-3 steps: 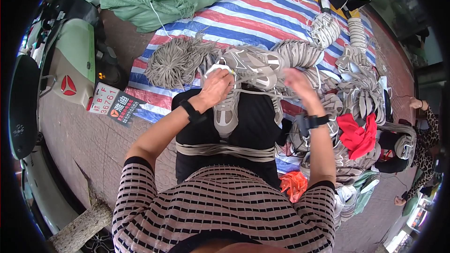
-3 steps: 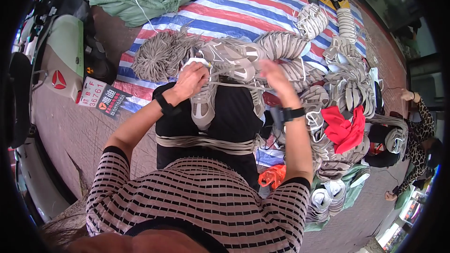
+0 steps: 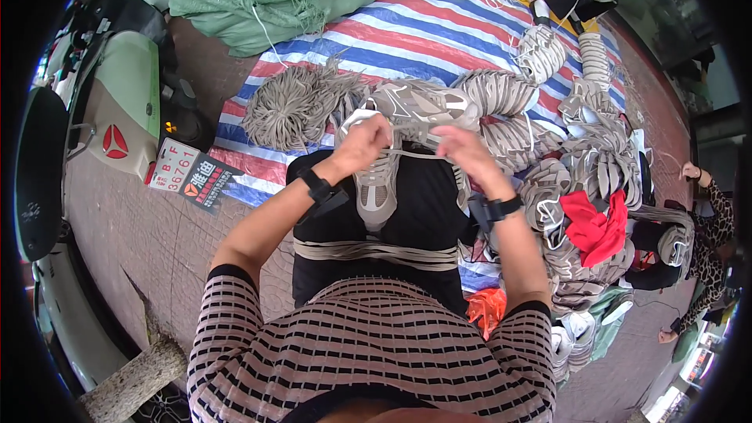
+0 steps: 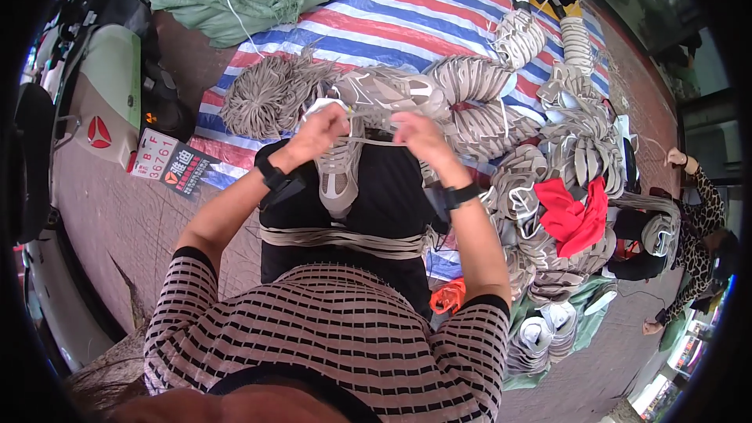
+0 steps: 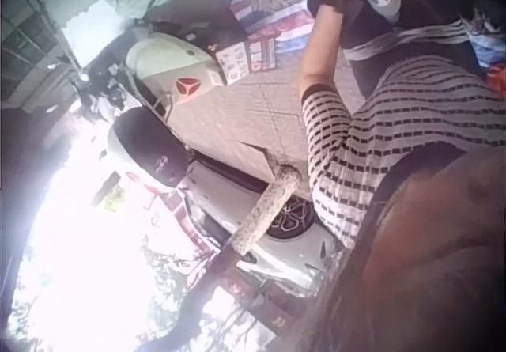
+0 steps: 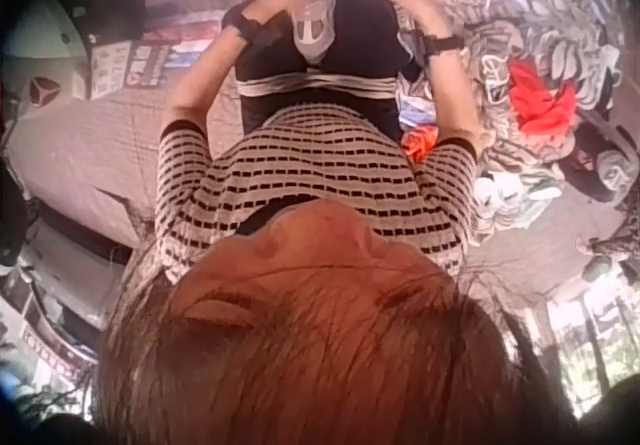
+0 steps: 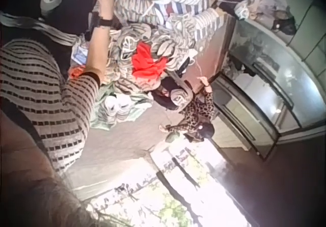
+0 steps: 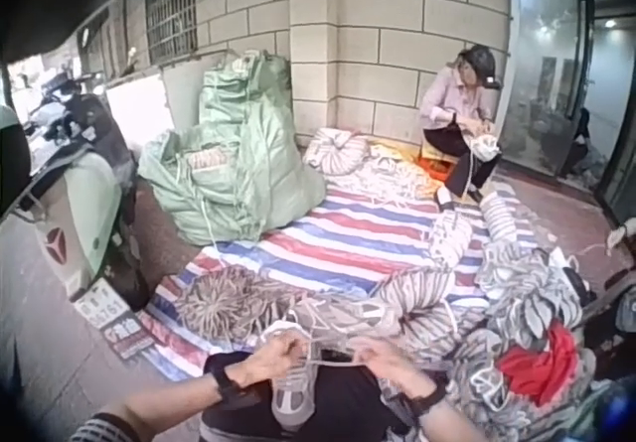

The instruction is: Lacing several pairs of athletic shoes while sitting on a mat outdoors.

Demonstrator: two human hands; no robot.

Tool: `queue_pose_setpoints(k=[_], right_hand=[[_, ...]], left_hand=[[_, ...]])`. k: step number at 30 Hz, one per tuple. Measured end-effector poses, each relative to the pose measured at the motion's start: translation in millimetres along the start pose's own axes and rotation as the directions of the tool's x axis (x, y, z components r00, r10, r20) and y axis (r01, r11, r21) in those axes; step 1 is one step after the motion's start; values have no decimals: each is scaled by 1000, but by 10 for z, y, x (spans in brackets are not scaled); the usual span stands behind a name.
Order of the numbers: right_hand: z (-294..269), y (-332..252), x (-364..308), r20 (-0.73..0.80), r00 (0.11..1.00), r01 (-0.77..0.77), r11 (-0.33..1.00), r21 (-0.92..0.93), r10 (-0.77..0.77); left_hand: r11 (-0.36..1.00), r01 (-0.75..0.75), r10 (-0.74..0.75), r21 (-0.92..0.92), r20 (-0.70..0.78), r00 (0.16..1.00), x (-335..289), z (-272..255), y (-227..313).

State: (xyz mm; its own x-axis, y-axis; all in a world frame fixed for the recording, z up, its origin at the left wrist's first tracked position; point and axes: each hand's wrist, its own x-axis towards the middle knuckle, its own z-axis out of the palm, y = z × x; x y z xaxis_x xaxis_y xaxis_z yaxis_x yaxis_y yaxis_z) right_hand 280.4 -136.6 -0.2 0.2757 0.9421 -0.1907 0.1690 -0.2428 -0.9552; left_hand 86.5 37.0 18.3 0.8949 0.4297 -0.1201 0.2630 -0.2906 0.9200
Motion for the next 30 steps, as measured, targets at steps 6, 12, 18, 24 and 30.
queue_pose_setpoints(k=[6, 12, 18, 24, 30], right_hand=[[607, 102, 219, -254, 949, 104, 946, -306, -186], [776, 94, 150, -129, 987, 73, 978, -197, -100], [836, 151, 132, -114, 986, 80, 954, -289, -118], [853, 78, 224, -99, 987, 67, 885, -461, -127], [700, 283, 328, 53, 984, 136, 913, 383, -169]], left_hand=[[945, -133, -75, -297, -596, 800, -388, -773, -36], [287, 578, -435, 764, -434, 789, -1089, -1474, -349], [579, 1, 176, 815, -126, 976, -641, -778, 9], [605, -293, 373, 741, 62, 926, -70, -118, -14], [589, -369, 355, 719, 180, 917, 184, 99, -120]])
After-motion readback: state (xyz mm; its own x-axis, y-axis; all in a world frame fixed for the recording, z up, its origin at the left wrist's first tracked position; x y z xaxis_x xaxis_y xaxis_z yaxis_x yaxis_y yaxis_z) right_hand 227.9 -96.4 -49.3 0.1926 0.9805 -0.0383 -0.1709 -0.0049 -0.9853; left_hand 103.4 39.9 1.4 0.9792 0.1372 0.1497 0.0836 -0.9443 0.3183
